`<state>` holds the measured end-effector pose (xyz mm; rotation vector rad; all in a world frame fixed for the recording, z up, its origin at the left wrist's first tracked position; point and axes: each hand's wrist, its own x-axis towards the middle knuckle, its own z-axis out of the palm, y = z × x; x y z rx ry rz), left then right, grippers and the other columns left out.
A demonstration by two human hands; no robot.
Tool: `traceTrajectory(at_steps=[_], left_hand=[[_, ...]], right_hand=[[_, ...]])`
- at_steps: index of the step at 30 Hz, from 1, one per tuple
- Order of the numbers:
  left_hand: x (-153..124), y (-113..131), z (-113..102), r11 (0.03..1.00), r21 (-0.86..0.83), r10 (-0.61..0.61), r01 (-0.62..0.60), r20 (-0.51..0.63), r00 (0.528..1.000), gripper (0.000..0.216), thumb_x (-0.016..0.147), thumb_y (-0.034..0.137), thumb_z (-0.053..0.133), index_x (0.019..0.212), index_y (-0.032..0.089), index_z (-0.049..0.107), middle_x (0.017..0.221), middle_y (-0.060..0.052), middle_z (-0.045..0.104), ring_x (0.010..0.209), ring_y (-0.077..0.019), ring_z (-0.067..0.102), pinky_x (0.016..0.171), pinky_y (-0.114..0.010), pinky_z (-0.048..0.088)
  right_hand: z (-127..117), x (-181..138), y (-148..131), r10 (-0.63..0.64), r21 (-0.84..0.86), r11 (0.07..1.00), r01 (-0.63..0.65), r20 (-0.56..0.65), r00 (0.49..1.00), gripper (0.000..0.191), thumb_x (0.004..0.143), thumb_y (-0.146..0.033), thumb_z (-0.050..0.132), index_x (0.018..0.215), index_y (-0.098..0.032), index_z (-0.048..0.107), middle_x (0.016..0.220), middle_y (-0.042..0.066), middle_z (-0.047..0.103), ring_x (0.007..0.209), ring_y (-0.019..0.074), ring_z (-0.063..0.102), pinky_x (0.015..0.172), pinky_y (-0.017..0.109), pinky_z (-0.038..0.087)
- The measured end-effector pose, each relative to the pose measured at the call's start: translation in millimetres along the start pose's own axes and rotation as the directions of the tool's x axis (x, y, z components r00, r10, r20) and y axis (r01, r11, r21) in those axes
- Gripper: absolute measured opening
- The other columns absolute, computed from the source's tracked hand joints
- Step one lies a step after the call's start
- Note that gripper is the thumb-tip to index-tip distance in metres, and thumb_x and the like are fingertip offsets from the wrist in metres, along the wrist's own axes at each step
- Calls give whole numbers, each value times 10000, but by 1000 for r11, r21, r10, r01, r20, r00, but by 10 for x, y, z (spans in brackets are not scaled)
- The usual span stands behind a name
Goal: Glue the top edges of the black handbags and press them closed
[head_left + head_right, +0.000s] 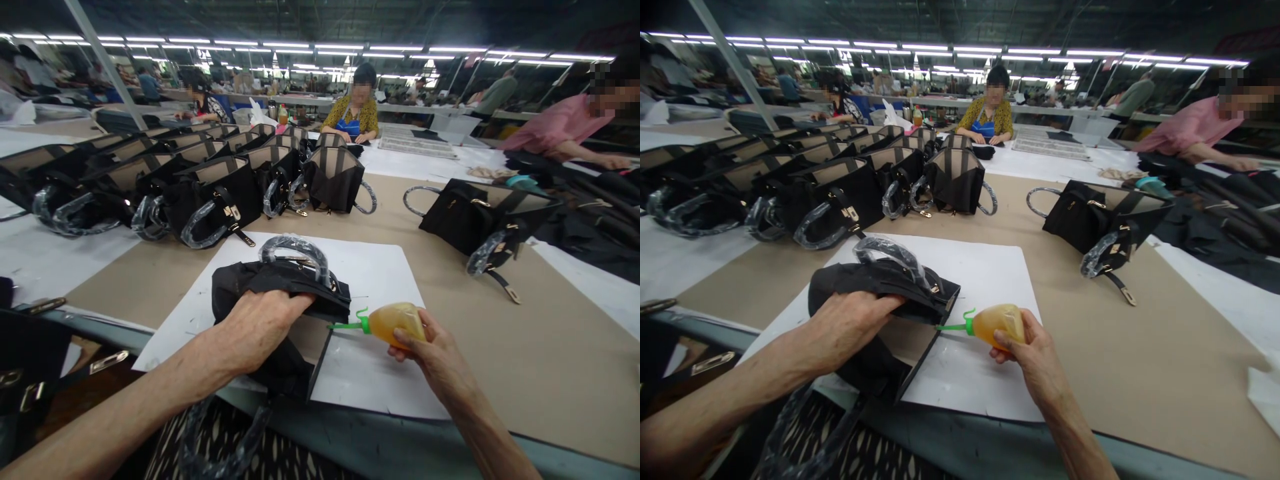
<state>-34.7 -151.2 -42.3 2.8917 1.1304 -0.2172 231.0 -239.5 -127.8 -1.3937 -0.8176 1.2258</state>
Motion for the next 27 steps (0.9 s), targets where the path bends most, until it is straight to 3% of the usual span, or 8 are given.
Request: traceTrajectory(at_steps=[12,27], left_hand=[[-5,5,39,1000,30,-2,4,-61,998,399,777,102,437,1143,257,466,812,-61,628,722,-232,632,577,-313,504],[0,44,16,999,24,-24,24,-23,999,328,823,109,393,1103,237,505,796,-59,629,720,-198,632,586,-265,492]], right_hand=[[127,-239,-70,48,-17,999,-48,-7,999,489,613,-378,764,989,-163,539,775,28,618,499,135,551,444,245,436],[212,-536,-38,125,32,991,-127,71,990,416,614,-366,762,914,-182,539,684,9,615,479,141,554,408,224,420]])
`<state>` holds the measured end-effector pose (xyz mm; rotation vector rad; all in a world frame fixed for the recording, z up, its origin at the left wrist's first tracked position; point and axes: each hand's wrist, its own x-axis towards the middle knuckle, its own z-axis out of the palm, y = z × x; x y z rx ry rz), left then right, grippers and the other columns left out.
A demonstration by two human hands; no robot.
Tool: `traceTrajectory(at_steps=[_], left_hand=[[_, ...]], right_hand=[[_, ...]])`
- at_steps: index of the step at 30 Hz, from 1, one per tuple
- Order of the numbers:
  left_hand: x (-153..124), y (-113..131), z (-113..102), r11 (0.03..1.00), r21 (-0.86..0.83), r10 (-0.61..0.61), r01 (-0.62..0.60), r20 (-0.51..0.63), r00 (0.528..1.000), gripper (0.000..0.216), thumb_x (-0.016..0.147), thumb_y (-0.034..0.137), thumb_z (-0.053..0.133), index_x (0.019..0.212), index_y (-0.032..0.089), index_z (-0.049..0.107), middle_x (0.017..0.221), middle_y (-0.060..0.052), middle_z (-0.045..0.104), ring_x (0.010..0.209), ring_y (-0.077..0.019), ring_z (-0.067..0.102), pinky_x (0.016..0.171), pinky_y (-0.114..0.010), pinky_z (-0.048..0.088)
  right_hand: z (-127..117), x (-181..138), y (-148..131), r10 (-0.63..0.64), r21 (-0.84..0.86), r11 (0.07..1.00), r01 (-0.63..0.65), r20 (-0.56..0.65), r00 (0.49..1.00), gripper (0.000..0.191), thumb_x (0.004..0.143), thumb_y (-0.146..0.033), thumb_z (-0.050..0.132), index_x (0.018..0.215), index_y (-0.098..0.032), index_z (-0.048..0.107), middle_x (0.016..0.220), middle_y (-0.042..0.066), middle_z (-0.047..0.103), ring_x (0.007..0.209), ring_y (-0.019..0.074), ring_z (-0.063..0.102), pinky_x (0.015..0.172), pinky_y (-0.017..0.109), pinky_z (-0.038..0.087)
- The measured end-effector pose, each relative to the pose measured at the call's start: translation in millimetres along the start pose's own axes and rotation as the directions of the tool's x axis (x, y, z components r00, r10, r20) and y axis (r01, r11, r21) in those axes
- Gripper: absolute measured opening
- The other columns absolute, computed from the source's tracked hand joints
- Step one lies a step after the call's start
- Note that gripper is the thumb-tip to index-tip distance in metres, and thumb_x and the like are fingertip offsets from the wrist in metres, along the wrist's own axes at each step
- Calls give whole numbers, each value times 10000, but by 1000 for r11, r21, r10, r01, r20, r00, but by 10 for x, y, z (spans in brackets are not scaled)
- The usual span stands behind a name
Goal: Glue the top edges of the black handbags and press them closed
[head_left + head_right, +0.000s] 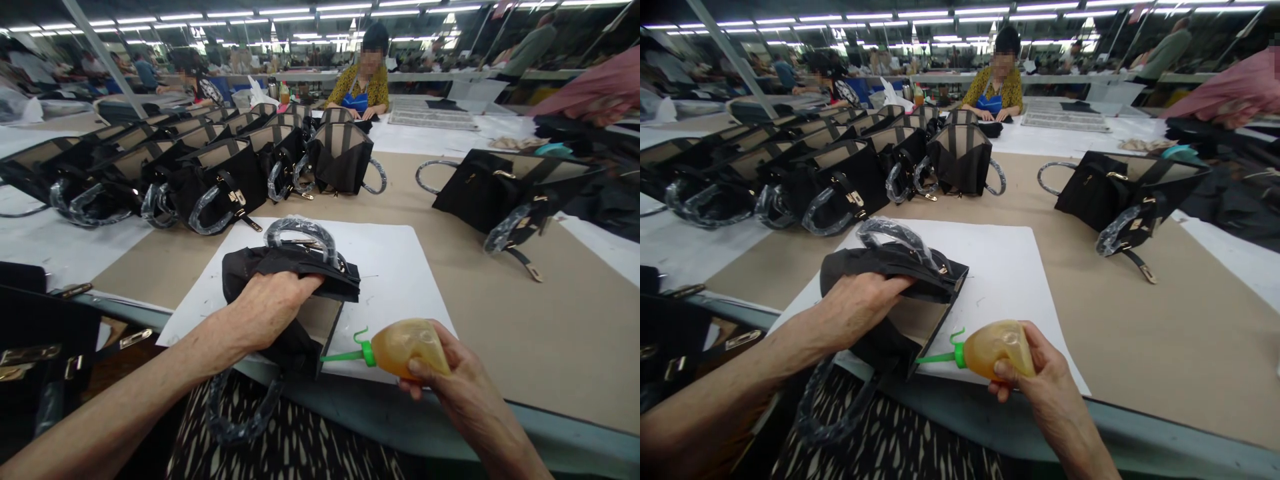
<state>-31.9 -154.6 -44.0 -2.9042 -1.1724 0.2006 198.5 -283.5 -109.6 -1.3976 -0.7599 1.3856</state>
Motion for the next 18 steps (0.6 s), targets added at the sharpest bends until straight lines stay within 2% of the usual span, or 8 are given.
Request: traceTrajectory(at_steps=[6,10,13,18], left_hand=[[5,8,0,1000,-8,-13,13,8,1000,330,830,122,401,1120,236,511,829,-65,633,737,-200,628,612,-278,494],[-1,3,14,999,8,-33,33,-17,999,314,834,136,411,1102,242,538,818,-67,633,796,-214,622,665,-300,494],[-8,-7,25,1000,10,-19,20,-25,999,328,826,138,412,1112,240,535,823,-75,635,802,-235,622,635,-315,495],[-7,-16,36,1000,9,-12,12,-14,1000,347,841,149,379,1150,239,510,812,-73,635,753,-228,628,600,-307,493]], right_hand=[[46,-112,7,20,49,999,-19,-9,1000,468,567,-390,781,909,-186,535,657,10,617,455,153,551,376,227,400],[46,-99,12,-4,53,999,9,-94,996,488,576,-386,785,943,-189,531,664,10,621,461,153,551,394,238,410],[63,-60,26,-37,40,998,42,-126,991,472,607,-379,769,958,-187,519,686,11,626,480,142,550,430,239,428],[87,-56,63,-39,34,998,43,-104,994,441,604,-372,769,929,-188,533,689,15,624,492,146,556,421,232,429]])
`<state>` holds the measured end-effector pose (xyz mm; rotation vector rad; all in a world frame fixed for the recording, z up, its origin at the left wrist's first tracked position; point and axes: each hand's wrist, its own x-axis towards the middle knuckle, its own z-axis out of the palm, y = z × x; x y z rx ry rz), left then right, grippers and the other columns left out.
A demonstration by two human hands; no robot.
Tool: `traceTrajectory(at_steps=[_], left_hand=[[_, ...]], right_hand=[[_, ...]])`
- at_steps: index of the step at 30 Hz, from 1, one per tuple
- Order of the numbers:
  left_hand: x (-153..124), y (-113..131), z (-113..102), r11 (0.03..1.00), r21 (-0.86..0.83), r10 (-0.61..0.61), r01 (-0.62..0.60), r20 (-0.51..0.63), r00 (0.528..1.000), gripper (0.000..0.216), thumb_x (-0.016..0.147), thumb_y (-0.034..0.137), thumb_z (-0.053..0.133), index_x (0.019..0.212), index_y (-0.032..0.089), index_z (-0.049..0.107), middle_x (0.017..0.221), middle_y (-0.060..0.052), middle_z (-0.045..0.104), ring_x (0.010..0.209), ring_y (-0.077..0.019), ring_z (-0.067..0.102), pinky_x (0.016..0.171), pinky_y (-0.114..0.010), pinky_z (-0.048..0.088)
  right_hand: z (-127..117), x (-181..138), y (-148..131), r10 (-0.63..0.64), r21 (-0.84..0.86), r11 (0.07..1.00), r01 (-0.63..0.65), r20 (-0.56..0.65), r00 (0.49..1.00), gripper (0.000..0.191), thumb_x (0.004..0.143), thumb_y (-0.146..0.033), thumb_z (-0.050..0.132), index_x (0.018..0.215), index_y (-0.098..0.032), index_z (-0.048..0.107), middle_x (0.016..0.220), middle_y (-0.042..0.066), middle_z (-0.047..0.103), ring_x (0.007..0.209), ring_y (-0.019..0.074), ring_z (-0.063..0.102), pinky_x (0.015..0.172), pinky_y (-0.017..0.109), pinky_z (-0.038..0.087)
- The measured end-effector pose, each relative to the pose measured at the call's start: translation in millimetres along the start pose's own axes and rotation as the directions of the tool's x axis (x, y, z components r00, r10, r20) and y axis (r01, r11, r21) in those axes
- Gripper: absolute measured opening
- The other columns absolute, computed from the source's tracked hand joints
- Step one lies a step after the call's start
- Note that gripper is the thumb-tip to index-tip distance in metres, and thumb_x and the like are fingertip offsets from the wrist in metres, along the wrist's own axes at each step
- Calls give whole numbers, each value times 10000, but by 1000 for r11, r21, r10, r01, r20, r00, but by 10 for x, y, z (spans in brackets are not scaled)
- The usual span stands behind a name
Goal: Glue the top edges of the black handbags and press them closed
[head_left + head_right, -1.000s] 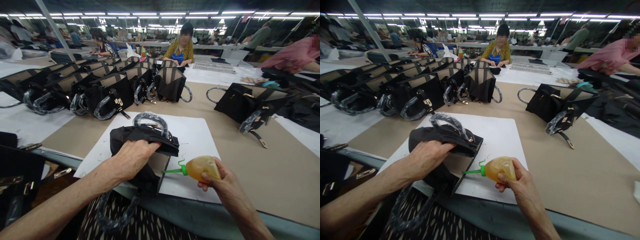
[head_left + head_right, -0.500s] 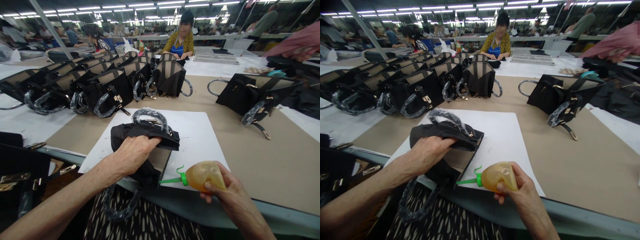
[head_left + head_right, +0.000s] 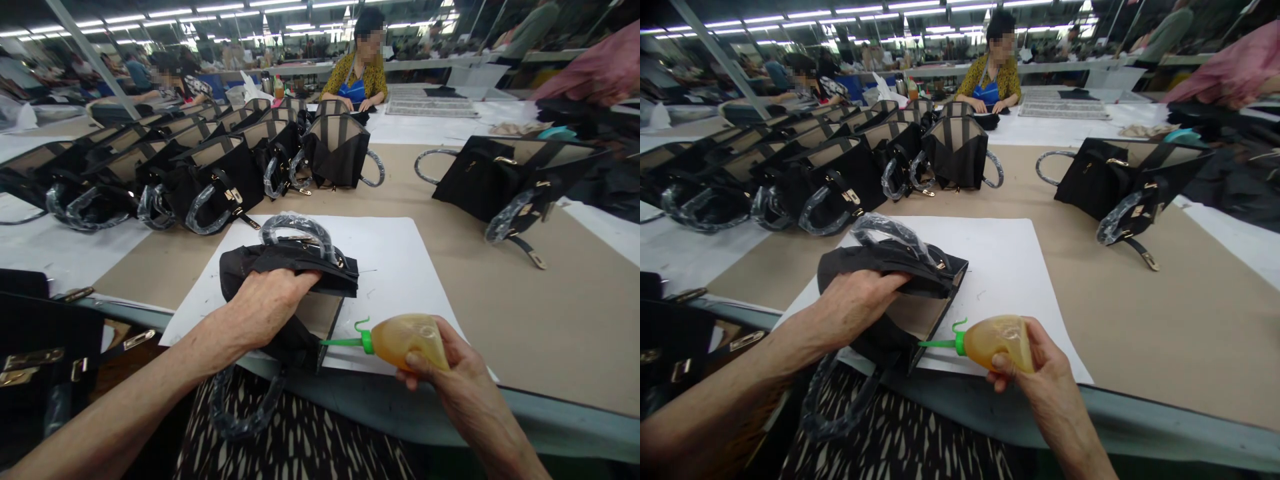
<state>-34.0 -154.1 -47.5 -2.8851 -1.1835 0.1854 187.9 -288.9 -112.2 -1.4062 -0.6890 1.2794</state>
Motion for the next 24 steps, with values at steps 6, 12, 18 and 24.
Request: traceTrajectory(at_steps=[6,12,18,24], left_hand=[[4,3,-1,1000,-9,-18,18,32,999,356,834,154,414,1168,248,495,891,-75,634,790,-207,619,671,-304,495],[-11,-7,18,1000,7,16,-16,-28,999,367,834,147,382,1167,260,489,828,-63,643,722,-228,629,599,-330,501],[-8,0,11,1000,13,27,-27,-25,999,376,832,145,379,1178,249,482,826,-70,645,726,-231,632,590,-330,502],[-3,11,0,1000,18,-5,5,-3,1000,362,839,154,388,1178,242,478,825,-71,646,742,-217,633,597,-293,495]], right_hand=[[-59,-88,24,80,3,997,-81,108,991,426,631,-368,753,959,-193,544,713,22,626,486,154,557,420,246,425],[-11,-97,50,96,150,985,-91,-30,995,438,616,-376,755,954,-166,572,749,44,622,488,122,526,398,207,401],[-8,-97,134,154,227,963,-146,-21,988,403,637,-354,758,931,-152,572,703,31,614,483,123,525,403,204,415],[26,-128,165,175,247,955,-165,-20,984,370,661,-353,746,915,-143,579,683,28,610,489,115,522,410,192,413]])
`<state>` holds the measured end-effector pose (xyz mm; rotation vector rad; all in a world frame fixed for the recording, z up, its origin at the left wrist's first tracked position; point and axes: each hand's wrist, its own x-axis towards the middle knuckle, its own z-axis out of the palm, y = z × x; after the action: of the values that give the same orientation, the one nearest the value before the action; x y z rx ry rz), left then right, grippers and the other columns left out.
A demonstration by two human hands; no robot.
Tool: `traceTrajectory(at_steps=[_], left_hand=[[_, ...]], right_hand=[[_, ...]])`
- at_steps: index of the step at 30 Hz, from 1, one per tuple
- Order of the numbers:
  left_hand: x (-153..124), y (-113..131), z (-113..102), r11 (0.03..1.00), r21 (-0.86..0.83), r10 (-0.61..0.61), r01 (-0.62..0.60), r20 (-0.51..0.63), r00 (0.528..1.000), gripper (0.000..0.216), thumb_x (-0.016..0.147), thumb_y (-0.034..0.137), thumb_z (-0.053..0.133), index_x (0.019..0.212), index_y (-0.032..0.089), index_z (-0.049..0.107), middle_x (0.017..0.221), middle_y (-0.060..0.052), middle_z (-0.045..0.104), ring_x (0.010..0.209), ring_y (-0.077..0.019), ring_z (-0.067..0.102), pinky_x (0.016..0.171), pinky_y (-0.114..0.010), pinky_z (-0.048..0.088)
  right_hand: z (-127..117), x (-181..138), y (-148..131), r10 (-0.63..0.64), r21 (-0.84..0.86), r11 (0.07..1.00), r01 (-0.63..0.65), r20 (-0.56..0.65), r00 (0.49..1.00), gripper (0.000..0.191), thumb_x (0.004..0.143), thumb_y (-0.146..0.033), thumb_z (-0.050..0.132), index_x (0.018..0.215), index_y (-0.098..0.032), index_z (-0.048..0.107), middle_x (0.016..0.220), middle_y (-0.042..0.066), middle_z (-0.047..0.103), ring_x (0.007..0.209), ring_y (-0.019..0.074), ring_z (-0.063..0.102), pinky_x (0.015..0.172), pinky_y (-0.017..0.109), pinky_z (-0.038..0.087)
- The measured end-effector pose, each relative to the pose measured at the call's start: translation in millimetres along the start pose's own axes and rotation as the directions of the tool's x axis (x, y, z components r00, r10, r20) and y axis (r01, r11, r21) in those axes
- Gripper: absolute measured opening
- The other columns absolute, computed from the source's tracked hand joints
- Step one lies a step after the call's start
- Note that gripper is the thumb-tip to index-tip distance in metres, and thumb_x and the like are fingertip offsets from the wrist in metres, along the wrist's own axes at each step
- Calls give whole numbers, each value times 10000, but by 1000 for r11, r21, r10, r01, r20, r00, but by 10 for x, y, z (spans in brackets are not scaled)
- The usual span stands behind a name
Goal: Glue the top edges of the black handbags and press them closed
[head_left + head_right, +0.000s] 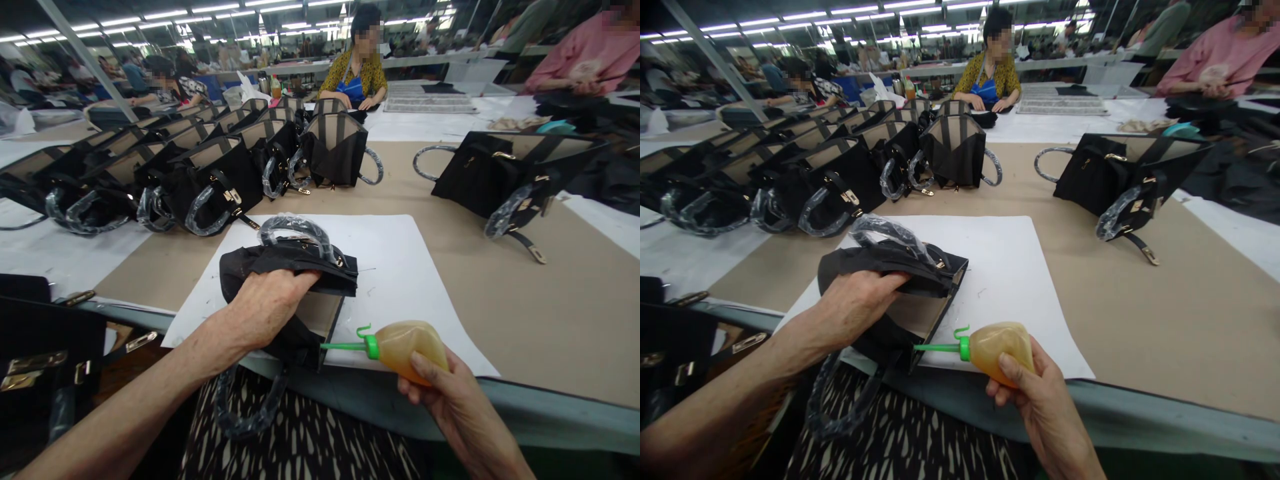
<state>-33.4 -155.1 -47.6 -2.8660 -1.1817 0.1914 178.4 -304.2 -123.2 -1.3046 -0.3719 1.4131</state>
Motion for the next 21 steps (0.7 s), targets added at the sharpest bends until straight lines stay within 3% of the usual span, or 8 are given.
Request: traceTrajectory(at_steps=[9,16,19,21], left_hand=[[27,-12,47,1000,14,23,-22,-56,998,381,819,149,400,1170,284,458,806,-45,638,710,-247,633,552,-337,499],[92,-46,-44,999,6,38,-38,-108,993,275,837,166,395,1070,264,504,796,-49,631,650,-236,621,520,-317,477],[170,-69,-128,999,-17,42,-45,-135,990,232,847,185,400,1022,255,534,838,-55,634,685,-233,622,550,-314,477],[231,-86,-204,998,-40,33,-38,-116,993,224,850,206,407,1017,246,551,831,-59,640,704,-239,624,564,-316,476]], right_hand=[[102,-183,-14,1,-62,998,-4,-35,999,424,639,-386,746,929,-131,572,692,43,622,481,109,525,410,190,397],[115,-144,-68,-287,-273,928,253,-93,953,460,635,-394,738,965,-186,493,641,-4,618,487,134,544,443,217,444],[68,70,-148,-376,-383,860,336,-30,926,455,673,-402,709,999,-192,470,699,-2,621,546,152,564,508,245,474],[35,228,-199,-451,-501,766,402,24,892,432,704,-386,680,1027,-199,463,745,1,618,587,164,575,558,267,488]])
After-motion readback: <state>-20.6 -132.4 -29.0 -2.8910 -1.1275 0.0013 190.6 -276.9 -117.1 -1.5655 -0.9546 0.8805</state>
